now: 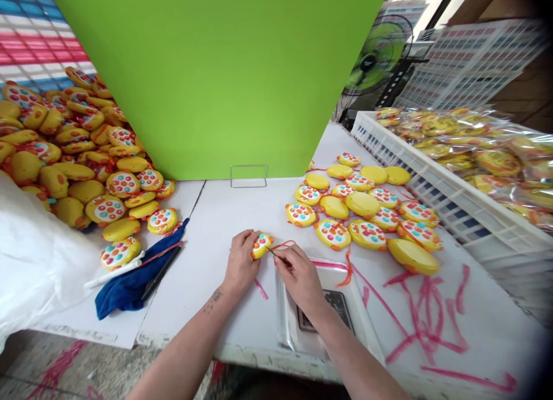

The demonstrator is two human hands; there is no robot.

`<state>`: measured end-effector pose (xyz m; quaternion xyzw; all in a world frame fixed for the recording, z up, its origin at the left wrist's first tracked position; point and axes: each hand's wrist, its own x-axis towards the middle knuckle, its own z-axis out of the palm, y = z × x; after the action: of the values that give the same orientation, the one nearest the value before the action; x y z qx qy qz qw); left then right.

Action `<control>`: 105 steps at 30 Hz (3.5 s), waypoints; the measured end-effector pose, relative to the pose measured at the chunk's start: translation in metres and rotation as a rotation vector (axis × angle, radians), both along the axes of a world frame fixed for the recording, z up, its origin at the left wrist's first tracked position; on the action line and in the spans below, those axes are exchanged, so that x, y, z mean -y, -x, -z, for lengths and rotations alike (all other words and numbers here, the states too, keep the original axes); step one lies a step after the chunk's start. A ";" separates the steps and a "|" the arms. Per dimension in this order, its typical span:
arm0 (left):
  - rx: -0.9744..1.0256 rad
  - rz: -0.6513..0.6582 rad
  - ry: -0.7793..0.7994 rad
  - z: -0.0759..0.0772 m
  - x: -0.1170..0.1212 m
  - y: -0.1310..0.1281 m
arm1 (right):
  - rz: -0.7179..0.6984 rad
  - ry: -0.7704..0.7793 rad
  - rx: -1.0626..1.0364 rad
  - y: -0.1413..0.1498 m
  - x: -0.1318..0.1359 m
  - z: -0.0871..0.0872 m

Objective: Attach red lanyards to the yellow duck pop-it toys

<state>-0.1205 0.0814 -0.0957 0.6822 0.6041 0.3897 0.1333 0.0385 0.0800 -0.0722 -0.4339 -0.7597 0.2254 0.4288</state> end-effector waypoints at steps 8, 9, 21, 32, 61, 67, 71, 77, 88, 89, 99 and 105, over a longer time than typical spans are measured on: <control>0.007 -0.005 -0.008 0.001 0.000 0.001 | -0.029 -0.030 0.002 0.001 0.000 0.001; 0.007 -0.006 -0.007 0.001 -0.001 0.001 | -0.017 -0.029 -0.007 0.001 0.000 0.001; -0.040 -0.012 -0.035 0.004 -0.001 0.000 | 0.074 -0.028 0.036 0.000 0.000 0.005; -0.054 -0.014 -0.055 0.005 -0.001 0.001 | 0.030 -0.049 0.055 0.002 0.000 0.004; -0.005 0.015 -0.123 0.001 0.000 0.001 | -0.006 -0.038 -0.026 0.000 0.003 0.000; -0.010 0.017 -0.117 0.000 0.001 0.001 | 0.048 -0.063 -0.031 0.001 0.002 0.001; -0.015 0.012 -0.117 -0.002 0.001 0.000 | 0.008 -0.075 -0.006 0.000 0.002 0.002; -0.031 0.018 -0.131 -0.001 0.001 0.001 | 0.013 -0.072 -0.014 0.001 0.002 0.002; 0.002 0.004 -0.123 -0.003 0.002 0.001 | -0.022 0.007 -0.073 0.001 0.003 -0.003; 0.016 0.003 -0.111 -0.004 0.002 0.001 | 0.000 0.037 -0.103 0.001 0.003 -0.004; 0.087 0.020 -0.064 -0.009 0.002 -0.003 | 0.067 0.559 -0.534 0.002 0.001 -0.007; 0.077 -0.003 -0.063 -0.008 0.002 -0.002 | 0.050 0.554 -0.508 0.002 0.002 -0.007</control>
<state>-0.1189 0.0791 -0.0879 0.6697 0.5870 0.4347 0.1341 0.0363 0.0781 -0.0656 -0.4821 -0.5286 0.5120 0.4753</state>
